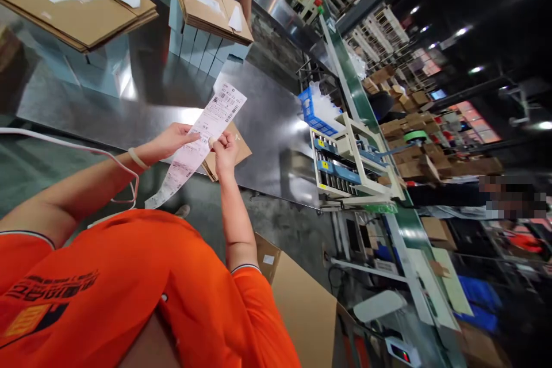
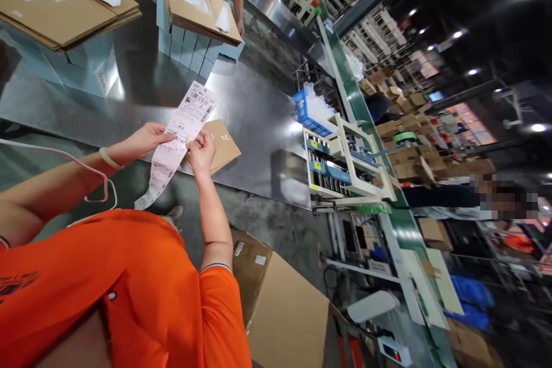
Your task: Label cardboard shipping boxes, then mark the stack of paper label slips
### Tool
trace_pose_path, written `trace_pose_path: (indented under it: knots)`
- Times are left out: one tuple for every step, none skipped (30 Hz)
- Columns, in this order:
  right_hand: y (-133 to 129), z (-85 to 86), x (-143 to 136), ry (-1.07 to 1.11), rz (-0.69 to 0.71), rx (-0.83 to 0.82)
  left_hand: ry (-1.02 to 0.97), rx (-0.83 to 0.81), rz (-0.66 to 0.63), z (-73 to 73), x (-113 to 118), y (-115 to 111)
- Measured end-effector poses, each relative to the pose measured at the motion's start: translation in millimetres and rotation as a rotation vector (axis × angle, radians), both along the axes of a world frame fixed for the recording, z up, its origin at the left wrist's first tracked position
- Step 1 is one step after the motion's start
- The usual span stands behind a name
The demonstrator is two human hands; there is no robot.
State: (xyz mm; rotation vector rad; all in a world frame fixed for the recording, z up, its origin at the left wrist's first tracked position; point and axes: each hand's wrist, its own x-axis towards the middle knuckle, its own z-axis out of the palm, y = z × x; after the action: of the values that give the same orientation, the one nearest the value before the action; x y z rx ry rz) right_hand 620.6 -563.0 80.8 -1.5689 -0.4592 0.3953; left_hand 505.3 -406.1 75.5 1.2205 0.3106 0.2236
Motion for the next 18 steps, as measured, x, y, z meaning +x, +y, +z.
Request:
trace_pose_path:
  knots:
    - [-4,2.0,1,-0.073,-0.058,-0.026,0.005,-0.013,-0.010,-0.5,1,0]
    - [-8,4.2,1,-0.176,-0.122,-0.054,0.010,-0.020,-0.025,-0.3,2,0]
    - [-12,6.4,2,-0.301,-0.168,-0.082,0.016,-0.025,-0.045,0.3,2,1]
    - [-15,7.9,3,-0.431,-0.174,-0.107,0.023,-0.024,-0.070,1.1,3,1]
    - [-17,8.3,3,-0.545,-0.136,-0.125,0.032,-0.016,-0.099,1.8,3,0]
    - [-19,7.1,3,-0.618,-0.069,-0.132,0.045,-0.002,-0.132,1.9,2,0]
    - [-19,4.3,3,-0.635,0.005,-0.132,0.061,0.013,-0.167,1.3,1,-1]
    - [-19,-0.4,1,-0.597,0.067,-0.128,0.079,0.027,-0.203,-0.1,0,-2]
    - [-19,-6.6,-3,-0.509,0.102,-0.123,0.098,0.042,-0.238,-2.5,-1,-4]
    - [-19,-14.1,-7,-0.383,0.100,-0.116,0.117,0.058,-0.273,-5.9,-1,-5]
    - [-20,-22.4,-12,-0.243,0.075,-0.110,0.135,0.076,-0.307,-10.0,-2,-8]
    - [-22,-31.1,-16,-0.116,0.042,-0.107,0.150,0.095,-0.336,-14.8,-1,-10]
    - [-24,-39.6,-20,-0.014,0.007,-0.107,0.167,0.113,-0.366,-20.1,0,-12]
    - [-26,-47.4,-21,0.066,-0.031,-0.112,0.185,0.133,-0.397,-25.8,2,-13]
    - [-30,-54.3,-18,0.127,-0.067,-0.124,0.205,0.152,-0.432,-31.8,4,-13]
    - [-34,-59.8,-11,0.173,-0.098,-0.140,0.223,0.168,-0.466,-38.0,6,-11]
    - [-38,-63.8,1,0.214,-0.129,-0.158,0.242,0.186,-0.496,-44.6,8,-7]
    - [-43,-66.2,17,0.258,-0.162,-0.175,0.272,0.204,-0.528,-51.5,10,0]
